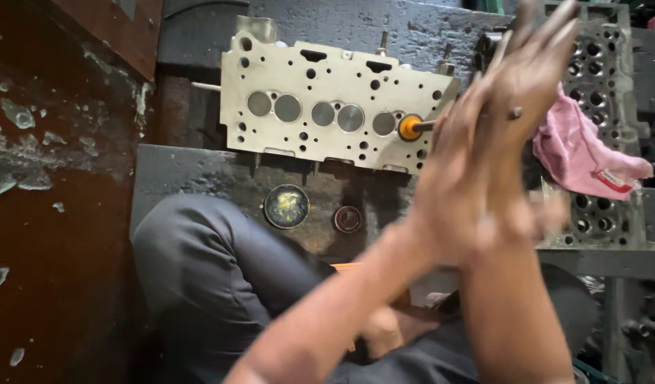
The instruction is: The person laps engine valves in a cylinder head using a manual suction-cup tool, rotating the tool between their palms to grind the valve against the seat, and wipes the components with a cloth.
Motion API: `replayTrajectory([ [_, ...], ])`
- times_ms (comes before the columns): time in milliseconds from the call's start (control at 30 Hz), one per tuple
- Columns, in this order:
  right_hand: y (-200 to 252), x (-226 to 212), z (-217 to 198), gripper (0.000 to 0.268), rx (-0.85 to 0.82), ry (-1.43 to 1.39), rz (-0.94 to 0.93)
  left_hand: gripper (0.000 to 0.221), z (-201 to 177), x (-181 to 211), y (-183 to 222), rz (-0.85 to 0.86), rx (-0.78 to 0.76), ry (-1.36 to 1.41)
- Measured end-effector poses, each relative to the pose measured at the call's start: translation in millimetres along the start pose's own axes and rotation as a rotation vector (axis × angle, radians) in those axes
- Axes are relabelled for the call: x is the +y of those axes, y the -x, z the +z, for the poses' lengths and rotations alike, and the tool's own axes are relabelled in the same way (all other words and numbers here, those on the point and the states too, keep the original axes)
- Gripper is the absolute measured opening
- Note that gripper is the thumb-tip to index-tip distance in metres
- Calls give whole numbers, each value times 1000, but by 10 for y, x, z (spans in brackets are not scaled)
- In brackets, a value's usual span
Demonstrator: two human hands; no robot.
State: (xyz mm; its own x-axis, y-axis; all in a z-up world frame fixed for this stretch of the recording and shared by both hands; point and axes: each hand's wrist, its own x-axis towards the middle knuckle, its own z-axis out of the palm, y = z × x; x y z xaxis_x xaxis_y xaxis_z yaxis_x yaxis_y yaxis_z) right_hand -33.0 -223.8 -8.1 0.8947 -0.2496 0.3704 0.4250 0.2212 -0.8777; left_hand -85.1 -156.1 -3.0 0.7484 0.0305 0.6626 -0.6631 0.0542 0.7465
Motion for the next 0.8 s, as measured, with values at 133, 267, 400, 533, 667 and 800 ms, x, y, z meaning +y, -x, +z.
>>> replayTrajectory([
  [133, 638, -75, 56, 56, -172, -57, 97, 52, 12, -509, -519, -180, -143, 335],
  [267, -74, 2, -5, 56, -38, 5, 16, 55, 99, 70, 199, 13, 7, -47],
  [400, 46, -35, -31, 57, 16, 2, 8, 59, 115, 184, 227, 38, 10, -85],
  [533, 667, -129, 38, 58, -178, -67, 113, 64, -127, -381, -507, -155, -129, 281],
  [667, -17, -56, -131, 60, -65, 32, 5, 69, -94, 28, 1, -20, -26, 3],
  [800, -208, 19, -73, 59, 35, -6, -40, 74, -18, 388, 285, 84, 16, -186],
])
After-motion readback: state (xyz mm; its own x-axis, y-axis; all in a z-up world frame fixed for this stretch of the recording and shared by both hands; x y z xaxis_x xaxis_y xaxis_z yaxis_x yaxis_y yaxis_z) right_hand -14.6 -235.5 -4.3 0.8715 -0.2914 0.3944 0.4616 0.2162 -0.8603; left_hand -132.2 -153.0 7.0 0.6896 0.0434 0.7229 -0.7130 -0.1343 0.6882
